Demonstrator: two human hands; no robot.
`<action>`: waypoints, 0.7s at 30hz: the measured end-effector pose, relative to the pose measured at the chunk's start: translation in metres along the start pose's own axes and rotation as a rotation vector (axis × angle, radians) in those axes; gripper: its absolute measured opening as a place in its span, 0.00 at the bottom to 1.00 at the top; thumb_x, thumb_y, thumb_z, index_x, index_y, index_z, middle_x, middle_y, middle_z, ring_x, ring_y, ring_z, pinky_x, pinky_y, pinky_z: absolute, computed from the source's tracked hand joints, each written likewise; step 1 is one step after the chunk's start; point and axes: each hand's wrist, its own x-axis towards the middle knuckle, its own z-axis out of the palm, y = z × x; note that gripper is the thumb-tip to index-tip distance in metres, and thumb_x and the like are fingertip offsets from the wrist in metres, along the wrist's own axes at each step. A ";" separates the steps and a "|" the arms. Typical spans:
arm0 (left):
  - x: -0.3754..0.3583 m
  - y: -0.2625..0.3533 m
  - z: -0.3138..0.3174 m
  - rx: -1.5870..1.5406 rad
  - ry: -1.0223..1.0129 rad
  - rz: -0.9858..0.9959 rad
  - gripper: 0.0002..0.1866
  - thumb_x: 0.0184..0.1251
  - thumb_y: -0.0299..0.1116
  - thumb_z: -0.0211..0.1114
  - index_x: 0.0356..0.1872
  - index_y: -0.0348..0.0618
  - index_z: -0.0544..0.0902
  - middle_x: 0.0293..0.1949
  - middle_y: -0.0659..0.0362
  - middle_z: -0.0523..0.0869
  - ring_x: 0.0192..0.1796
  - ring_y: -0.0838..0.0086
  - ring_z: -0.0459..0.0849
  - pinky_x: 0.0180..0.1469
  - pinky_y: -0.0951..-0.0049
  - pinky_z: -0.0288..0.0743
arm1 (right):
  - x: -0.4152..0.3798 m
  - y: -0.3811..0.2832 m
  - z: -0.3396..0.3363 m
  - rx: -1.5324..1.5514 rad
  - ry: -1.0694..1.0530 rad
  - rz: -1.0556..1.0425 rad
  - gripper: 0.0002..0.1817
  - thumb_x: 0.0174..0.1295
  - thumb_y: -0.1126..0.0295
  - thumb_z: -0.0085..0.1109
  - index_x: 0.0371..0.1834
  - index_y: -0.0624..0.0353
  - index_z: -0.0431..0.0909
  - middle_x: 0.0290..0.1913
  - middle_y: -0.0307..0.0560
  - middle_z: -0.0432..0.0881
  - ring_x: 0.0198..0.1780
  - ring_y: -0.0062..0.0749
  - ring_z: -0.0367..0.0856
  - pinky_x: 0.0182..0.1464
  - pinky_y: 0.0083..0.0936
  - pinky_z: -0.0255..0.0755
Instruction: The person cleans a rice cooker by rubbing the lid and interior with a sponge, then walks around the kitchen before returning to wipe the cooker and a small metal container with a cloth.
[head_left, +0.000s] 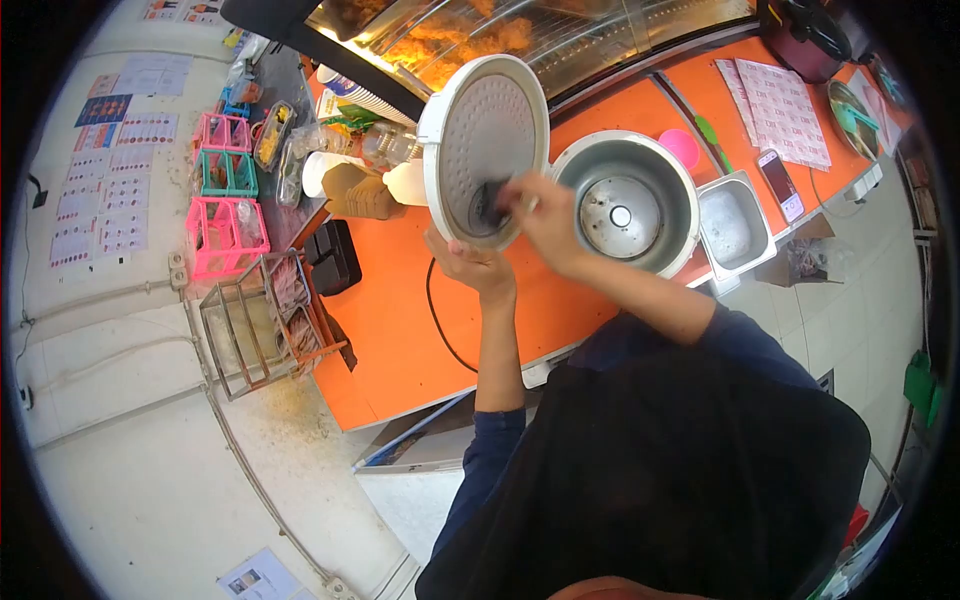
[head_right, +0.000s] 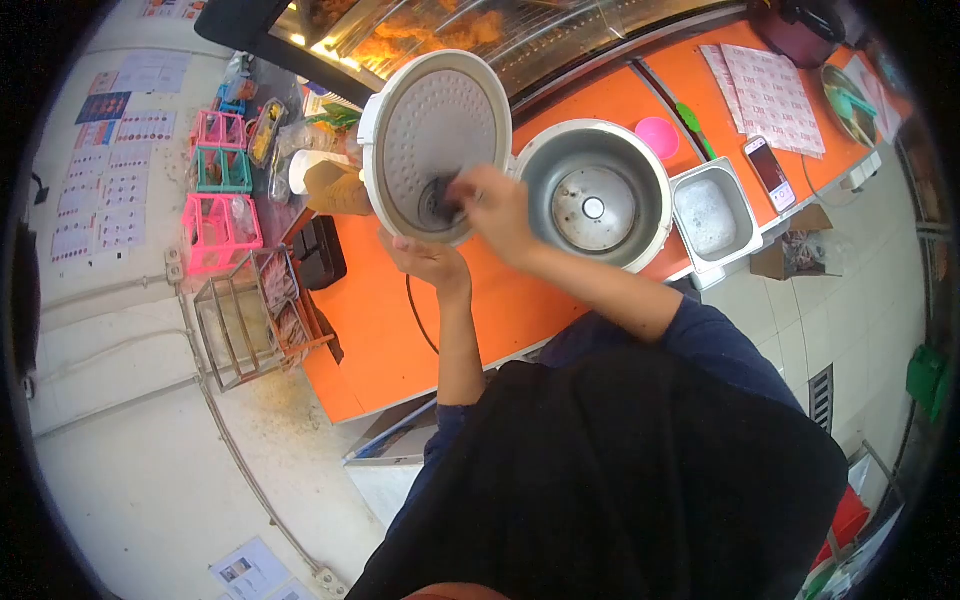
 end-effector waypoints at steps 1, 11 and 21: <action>0.001 0.001 0.002 -0.008 0.021 0.039 0.32 0.84 0.49 0.29 0.48 0.27 0.74 0.41 0.44 0.76 0.42 0.53 0.77 0.43 0.58 0.71 | -0.011 0.000 -0.001 -0.051 -0.142 -0.101 0.07 0.51 0.84 0.61 0.30 0.61 0.83 0.31 0.46 0.83 0.35 0.34 0.85 0.38 0.26 0.76; 0.001 -0.002 0.000 0.002 0.017 0.000 0.30 0.85 0.47 0.30 0.50 0.26 0.72 0.45 0.43 0.78 0.46 0.55 0.78 0.50 0.60 0.72 | 0.011 0.042 -0.005 -0.101 0.080 0.122 0.09 0.50 0.87 0.57 0.34 0.65 0.80 0.32 0.49 0.83 0.34 0.31 0.85 0.39 0.27 0.77; 0.002 0.002 -0.002 0.011 -0.005 0.033 0.32 0.84 0.50 0.30 0.50 0.26 0.73 0.45 0.45 0.77 0.45 0.56 0.79 0.50 0.61 0.72 | 0.043 0.056 -0.023 -0.379 0.114 -0.117 0.07 0.50 0.81 0.59 0.32 0.64 0.82 0.30 0.52 0.82 0.34 0.48 0.83 0.40 0.36 0.76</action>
